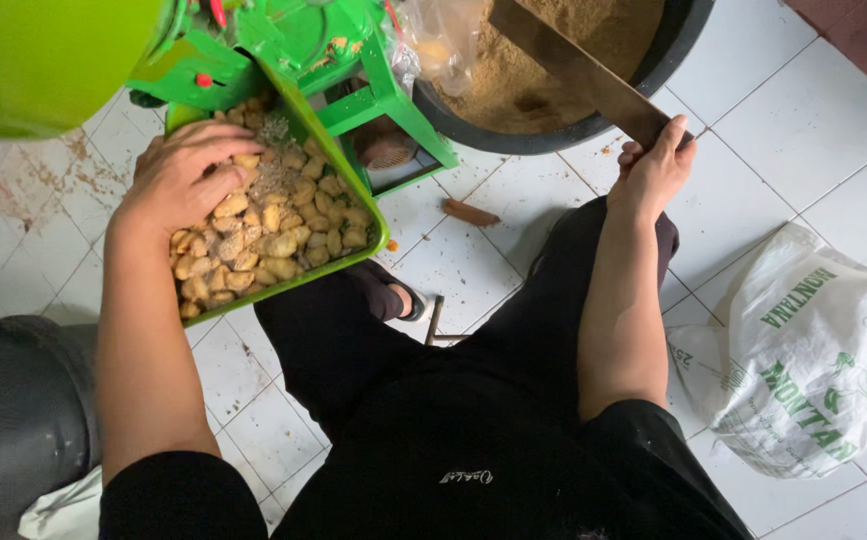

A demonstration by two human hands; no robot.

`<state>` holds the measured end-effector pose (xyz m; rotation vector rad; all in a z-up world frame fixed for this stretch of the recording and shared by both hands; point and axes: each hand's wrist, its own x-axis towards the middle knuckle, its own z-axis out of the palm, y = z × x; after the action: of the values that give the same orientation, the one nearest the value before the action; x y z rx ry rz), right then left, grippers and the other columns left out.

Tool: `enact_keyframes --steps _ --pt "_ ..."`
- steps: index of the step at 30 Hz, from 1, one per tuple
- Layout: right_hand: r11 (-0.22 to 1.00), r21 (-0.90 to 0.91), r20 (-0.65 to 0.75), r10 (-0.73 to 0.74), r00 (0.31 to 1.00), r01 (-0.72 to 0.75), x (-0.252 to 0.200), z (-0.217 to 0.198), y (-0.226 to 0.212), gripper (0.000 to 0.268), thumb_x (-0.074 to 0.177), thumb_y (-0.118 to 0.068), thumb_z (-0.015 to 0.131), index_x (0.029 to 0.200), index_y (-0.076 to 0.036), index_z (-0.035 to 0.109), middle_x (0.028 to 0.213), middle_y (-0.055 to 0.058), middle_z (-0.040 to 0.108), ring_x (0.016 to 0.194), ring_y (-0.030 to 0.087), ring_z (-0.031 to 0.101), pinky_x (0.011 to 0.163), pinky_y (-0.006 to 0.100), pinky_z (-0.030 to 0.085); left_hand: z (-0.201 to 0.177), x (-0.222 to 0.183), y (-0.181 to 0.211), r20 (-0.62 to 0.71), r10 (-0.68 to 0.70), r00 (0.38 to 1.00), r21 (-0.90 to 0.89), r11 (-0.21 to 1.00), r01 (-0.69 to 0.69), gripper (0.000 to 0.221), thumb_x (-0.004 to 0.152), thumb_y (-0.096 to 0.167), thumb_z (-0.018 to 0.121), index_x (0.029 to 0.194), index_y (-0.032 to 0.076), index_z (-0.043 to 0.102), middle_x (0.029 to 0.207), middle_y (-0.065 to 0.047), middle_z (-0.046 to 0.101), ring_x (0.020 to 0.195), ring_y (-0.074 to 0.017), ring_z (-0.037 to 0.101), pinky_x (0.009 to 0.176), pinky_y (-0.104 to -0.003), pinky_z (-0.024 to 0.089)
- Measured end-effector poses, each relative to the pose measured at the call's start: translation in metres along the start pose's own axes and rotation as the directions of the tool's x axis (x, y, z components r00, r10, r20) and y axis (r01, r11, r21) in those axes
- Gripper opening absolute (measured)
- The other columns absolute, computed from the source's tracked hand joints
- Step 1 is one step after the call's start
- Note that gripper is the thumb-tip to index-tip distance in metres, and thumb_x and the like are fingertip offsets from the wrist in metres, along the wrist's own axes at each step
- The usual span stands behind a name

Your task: The person sits on the floor and uses a wooden stick to push whole cashews into a green electric grinder. The ground cashew meal collects in a large black basin placed next to the machine.

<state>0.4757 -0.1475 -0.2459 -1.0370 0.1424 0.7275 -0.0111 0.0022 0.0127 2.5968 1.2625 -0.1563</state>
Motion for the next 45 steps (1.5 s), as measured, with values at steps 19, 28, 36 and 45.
enact_keyframes --steps 19,28,36,45 --pt "0.731 -0.325 -0.051 0.620 0.783 -0.600 0.187 0.111 0.170 0.028 0.102 -0.035 0.069 0.097 -0.010 0.057 0.073 0.004 0.058 0.049 0.014 0.052 0.040 0.024 0.039 -0.016 0.009 0.022 0.041 -0.041 0.998 0.058 0.998 0.038 0.041 0.078 0.025 0.069 0.118 0.019 0.073 0.138 -0.004 0.065 0.134 -0.0284 0.058 0.089 -0.047 0.046" --pt "0.593 -0.553 0.222 0.782 0.582 -0.585 0.143 0.228 0.268 0.022 0.103 -0.030 0.066 0.099 -0.008 0.067 0.075 0.004 0.066 0.048 0.008 0.051 0.040 0.022 0.041 -0.015 0.012 0.018 0.081 -0.103 0.991 0.056 0.994 0.099 0.039 0.075 0.025 0.068 0.114 0.020 0.073 0.135 -0.004 0.066 0.133 -0.0297 0.059 0.082 -0.047 0.050" --pt "0.645 -0.616 0.112 0.640 0.760 -0.453 0.192 0.202 0.219 0.020 0.100 -0.028 0.071 0.105 -0.009 0.074 0.076 0.001 0.069 0.050 0.004 0.053 0.043 0.018 0.046 -0.015 0.015 0.016 0.072 -0.061 0.996 0.008 0.998 0.060 0.036 0.079 0.023 0.068 0.114 0.017 0.072 0.131 -0.008 0.067 0.131 -0.0345 0.060 0.085 -0.048 0.051" --pt "0.751 -0.559 -0.073 0.378 0.923 -0.352 0.289 0.086 0.081 0.025 0.103 -0.024 0.081 0.103 -0.006 0.063 0.081 0.004 0.065 0.064 0.013 0.063 0.050 0.027 0.051 -0.020 0.017 0.020 0.056 -0.034 0.998 0.013 0.999 0.034 0.041 0.076 0.025 0.068 0.115 0.017 0.071 0.133 -0.007 0.066 0.132 -0.0318 0.059 0.085 -0.048 0.050"
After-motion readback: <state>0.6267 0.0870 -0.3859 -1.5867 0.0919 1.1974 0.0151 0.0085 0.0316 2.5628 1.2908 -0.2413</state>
